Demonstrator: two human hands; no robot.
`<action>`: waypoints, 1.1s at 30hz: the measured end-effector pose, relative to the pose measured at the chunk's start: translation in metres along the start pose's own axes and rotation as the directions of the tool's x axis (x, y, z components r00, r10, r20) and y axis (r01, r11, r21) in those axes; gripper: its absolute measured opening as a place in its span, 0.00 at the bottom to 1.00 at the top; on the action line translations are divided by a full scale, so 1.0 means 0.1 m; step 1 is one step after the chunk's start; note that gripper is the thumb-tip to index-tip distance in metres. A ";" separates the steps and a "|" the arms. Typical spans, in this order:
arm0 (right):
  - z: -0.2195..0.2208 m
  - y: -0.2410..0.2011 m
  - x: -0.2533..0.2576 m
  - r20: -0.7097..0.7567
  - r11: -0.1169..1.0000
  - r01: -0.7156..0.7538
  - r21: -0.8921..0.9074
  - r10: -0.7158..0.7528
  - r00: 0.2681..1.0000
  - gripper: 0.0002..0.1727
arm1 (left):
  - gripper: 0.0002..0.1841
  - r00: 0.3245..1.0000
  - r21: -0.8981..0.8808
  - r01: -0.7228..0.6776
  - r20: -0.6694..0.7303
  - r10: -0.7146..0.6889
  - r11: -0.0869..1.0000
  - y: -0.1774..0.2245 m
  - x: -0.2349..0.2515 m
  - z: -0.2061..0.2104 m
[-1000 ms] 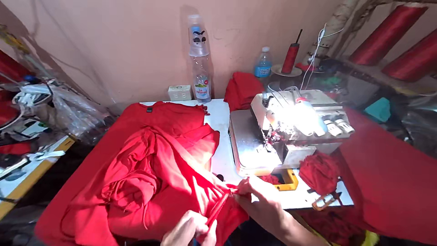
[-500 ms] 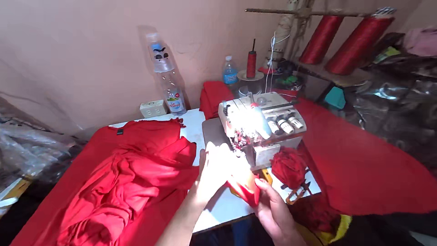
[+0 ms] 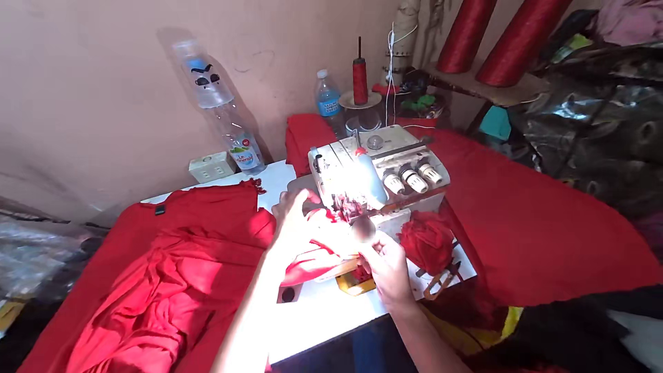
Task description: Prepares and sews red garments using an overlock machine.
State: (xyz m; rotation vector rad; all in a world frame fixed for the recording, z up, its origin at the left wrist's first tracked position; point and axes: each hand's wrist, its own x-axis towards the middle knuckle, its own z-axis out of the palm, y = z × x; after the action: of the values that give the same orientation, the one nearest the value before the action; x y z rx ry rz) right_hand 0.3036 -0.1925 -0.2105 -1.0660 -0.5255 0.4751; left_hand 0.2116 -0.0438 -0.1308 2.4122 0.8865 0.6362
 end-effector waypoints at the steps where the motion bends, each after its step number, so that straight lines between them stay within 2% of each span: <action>1: 0.01 -0.01 0.02 0.009 1.000 -0.016 0.012 0.016 1.000 0.11 | 0.09 0.996 -0.053 -0.063 0.056 0.066 0.997 -0.03 -0.02 -0.09; 2: 0.01 -0.01 0.03 0.014 0.999 -0.032 0.016 0.032 0.999 0.11 | 0.08 0.979 -0.095 -0.155 0.120 0.166 0.983 -0.07 -0.03 -0.17; 3: 0.01 -0.01 0.03 0.017 0.999 -0.036 0.014 0.036 0.999 0.12 | 0.09 0.950 -0.115 -0.176 0.241 0.199 0.978 -0.05 -0.03 -0.27; 5: 0.01 0.01 0.03 0.022 1.000 0.013 -0.023 -0.012 1.000 0.11 | 0.16 0.857 -0.035 -0.146 0.494 0.144 0.989 0.08 0.01 -0.43; 6: 0.01 0.03 0.03 0.020 0.996 0.067 -0.065 -0.066 0.998 0.09 | 0.18 0.827 -0.011 -0.182 0.540 0.159 0.983 0.12 0.03 -0.45; 8: 0.00 0.08 0.03 0.021 0.958 0.232 -0.169 -0.232 0.973 0.03 | 0.18 0.794 -0.019 -0.230 0.575 0.199 0.973 0.21 0.05 -0.48; 9: -0.01 0.10 0.03 0.031 0.914 0.336 -0.227 -0.338 0.941 0.06 | 0.17 0.781 -0.044 -0.223 0.590 0.206 0.974 0.25 0.07 -0.50; 10: -0.01 0.11 0.03 0.049 0.846 0.444 -0.297 -0.451 0.891 0.11 | 0.17 0.771 -0.066 -0.215 0.601 0.211 0.974 0.28 0.08 -0.54; 12: 0.00 0.09 0.06 0.133 0.626 0.622 -0.470 -0.646 0.751 0.17 | 0.14 0.757 -0.193 -0.235 0.578 0.304 0.953 0.27 0.10 -0.58; 14: 0.06 0.02 0.13 0.256 0.407 0.706 -0.579 -0.732 0.631 0.14 | 0.10 0.718 -0.353 -0.301 0.527 0.454 0.886 0.22 0.09 -0.57; 15: 0.10 -0.03 0.18 0.286 0.356 0.730 -0.584 -0.751 0.595 0.12 | 0.12 0.721 -0.331 -0.330 0.516 0.463 0.884 0.23 0.05 -0.58; 16: 0.13 -0.09 0.23 0.307 0.357 0.753 -0.553 -0.753 0.582 0.10 | 0.18 0.768 -0.224 -0.326 0.504 0.396 0.918 0.27 0.00 -0.60; 17: 0.15 -0.15 0.28 0.318 0.407 0.769 -0.493 -0.738 0.595 0.09 | 0.25 0.842 -0.104 -0.279 0.452 0.295 0.955 0.32 -0.05 -0.58; 18: 0.17 -0.22 0.31 0.327 0.502 0.759 -0.414 -0.696 0.639 0.09 | 0.27 0.916 -0.039 -0.244 0.319 0.243 0.969 0.33 -0.09 -0.48; 19: 0.17 -0.29 0.32 0.346 0.630 0.703 -0.331 -0.612 0.711 0.08 | 0.30 0.961 -0.001 -0.243 0.139 0.240 0.970 0.29 -0.10 -0.36; 20: 0.16 -0.38 0.32 0.381 0.760 0.595 -0.260 -0.485 0.787 0.08 | 0.31 0.959 0.004 -0.283 -0.034 0.282 0.959 0.22 -0.10 -0.24; 21: 0.14 -0.47 0.33 0.424 0.866 0.455 -0.206 -0.340 0.839 0.07 | 0.29 0.923 -0.021 -0.358 -0.157 0.350 0.934 0.12 -0.07 -0.16; 22: 0.11 -0.55 0.36 0.472 0.928 0.326 -0.181 -0.209 0.857 0.06 | 0.24 0.886 -0.072 -0.432 -0.219 0.408 0.899 0.03 -0.04 -0.12; 23: 0.08 -0.58 0.40 0.520 0.947 0.261 -0.188 -0.130 0.844 0.05 | 0.15 0.876 -0.176 -0.468 -0.220 0.428 0.866 -0.03 -0.03 -0.12; 24: 0.05 -0.61 0.44 0.564 0.948 0.236 -0.212 -0.078 0.822 0.07 | 0.09 0.902 -0.321 -0.432 -0.132 0.412 0.843 -0.05 -0.05 -0.17; 26: 0.00 -0.64 0.49 0.617 0.937 0.251 -0.242 -0.051 0.785 0.15 | 0.10 0.919 -0.522 -0.247 0.141 0.368 0.816 -0.03 -0.08 -0.33; 28: -0.02 -0.64 0.50 0.608 0.920 0.312 -0.239 -0.108 0.787 0.19 | 0.10 0.899 -0.514 -0.160 0.277 0.340 0.842 0.05 -0.08 -0.46; 29: -0.03 -0.64 0.49 0.597 0.914 0.327 -0.239 -0.127 0.792 0.20 | 0.08 0.892 -0.466 -0.174 0.299 0.340 0.867 0.08 -0.06 -0.50; 31: -0.03 -0.63 0.49 0.568 0.909 0.343 -0.236 -0.158 0.808 0.18 | 0.11 0.885 -0.362 -0.225 0.312 0.345 0.905 0.14 -0.03 -0.55; 33: -0.04 -0.61 0.51 0.584 0.905 0.350 -0.242 -0.152 0.797 0.17 | 0.10 0.871 -0.342 -0.292 0.289 0.396 0.893 0.15 0.00 -0.56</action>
State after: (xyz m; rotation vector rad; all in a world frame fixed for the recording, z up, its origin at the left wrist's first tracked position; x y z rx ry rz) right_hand 0.3528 -0.1891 -0.1479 -1.1584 -1.2977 0.4600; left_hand 0.1869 -0.0379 -0.0792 2.3239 0.1889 0.3991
